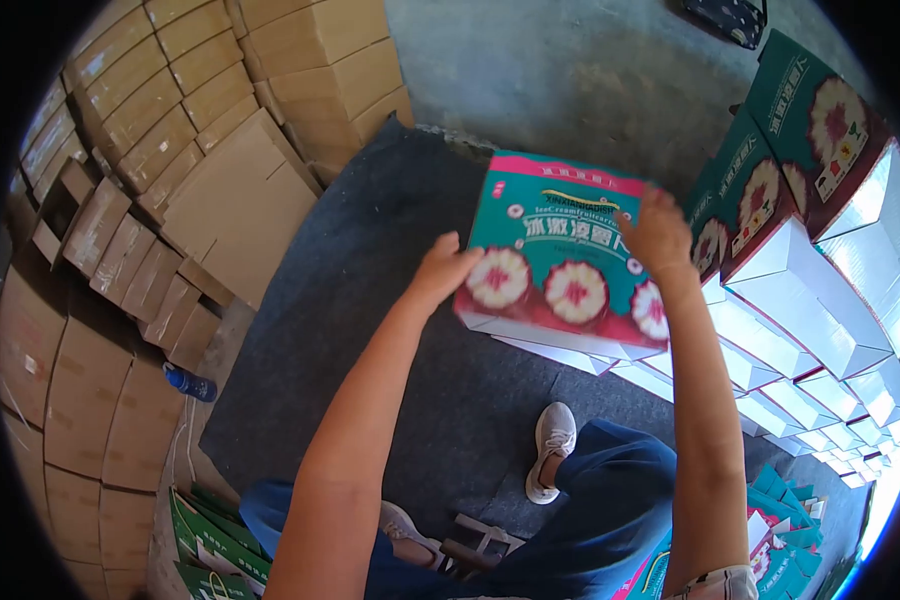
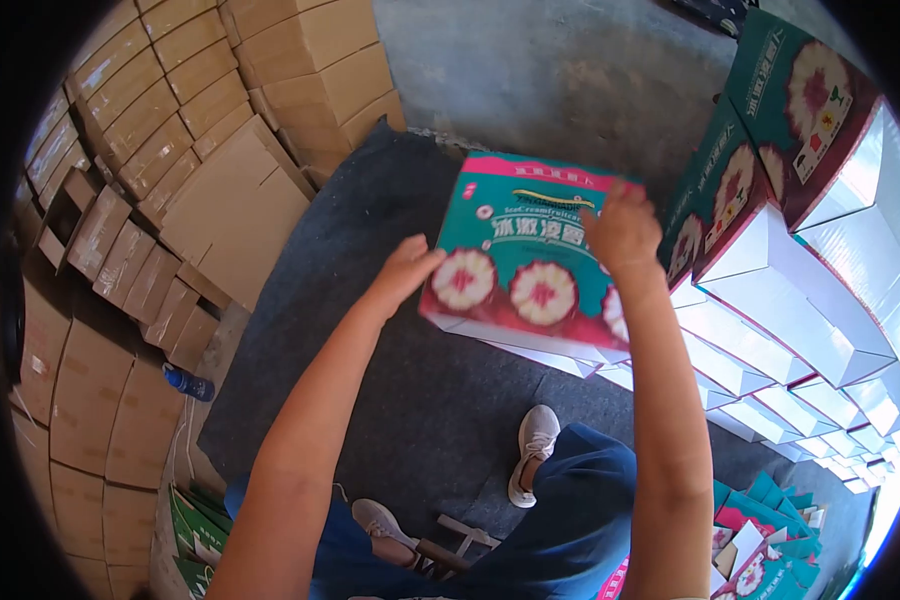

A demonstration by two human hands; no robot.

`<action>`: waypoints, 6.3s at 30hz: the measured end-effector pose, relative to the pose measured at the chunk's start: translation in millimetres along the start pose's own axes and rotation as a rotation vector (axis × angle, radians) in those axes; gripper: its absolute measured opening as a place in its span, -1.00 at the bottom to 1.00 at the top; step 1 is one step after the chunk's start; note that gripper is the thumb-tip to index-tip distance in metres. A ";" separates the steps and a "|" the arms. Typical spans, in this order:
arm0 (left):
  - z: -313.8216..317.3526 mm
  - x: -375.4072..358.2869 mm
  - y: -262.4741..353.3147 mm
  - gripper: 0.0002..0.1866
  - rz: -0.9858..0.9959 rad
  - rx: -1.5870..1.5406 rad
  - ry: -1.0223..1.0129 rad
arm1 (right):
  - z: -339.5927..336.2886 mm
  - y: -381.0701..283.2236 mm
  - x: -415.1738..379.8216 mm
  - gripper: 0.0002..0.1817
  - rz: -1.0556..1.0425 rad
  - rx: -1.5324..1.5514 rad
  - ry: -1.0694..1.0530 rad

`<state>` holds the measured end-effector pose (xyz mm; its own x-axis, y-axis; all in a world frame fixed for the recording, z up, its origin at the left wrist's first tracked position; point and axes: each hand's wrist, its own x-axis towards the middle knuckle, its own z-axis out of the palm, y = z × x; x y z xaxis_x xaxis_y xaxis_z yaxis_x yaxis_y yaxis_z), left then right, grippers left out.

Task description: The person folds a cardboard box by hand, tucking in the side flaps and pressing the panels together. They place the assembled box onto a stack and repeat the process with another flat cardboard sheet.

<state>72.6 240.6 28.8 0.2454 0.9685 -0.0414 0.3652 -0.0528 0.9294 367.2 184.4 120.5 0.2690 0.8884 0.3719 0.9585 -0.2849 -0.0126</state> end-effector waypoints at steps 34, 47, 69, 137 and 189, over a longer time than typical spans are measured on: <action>-4.6 -414.4 -190.0 -0.44 -0.128 1.309 -0.814 | 141.0 107.7 -401.0 -0.42 -0.092 0.250 -0.293; 57.1 -424.8 -158.5 -0.48 -0.199 0.933 -0.685 | 119.8 148.8 -613.9 -0.27 -0.153 -0.077 -0.632; 58.9 -426.2 -159.7 -0.59 -0.202 0.869 -0.669 | 79.4 177.9 -600.7 -0.07 0.401 0.053 -0.607; 31.9 -413.7 -137.2 -0.44 -0.045 0.319 -0.126 | -273.0 57.0 -233.7 -0.77 -0.251 0.620 0.394; -53.0 -290.0 -82.9 -0.41 -0.267 0.054 0.268 | -51.6 -170.1 -250.2 -0.82 -1.275 0.738 -0.232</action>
<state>-76.4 -23.0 -16.8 -0.1054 0.9788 -0.1754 0.4329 0.2039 0.8781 132.0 -8.0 77.5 -0.8248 0.4498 0.3426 0.3664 0.8867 -0.2820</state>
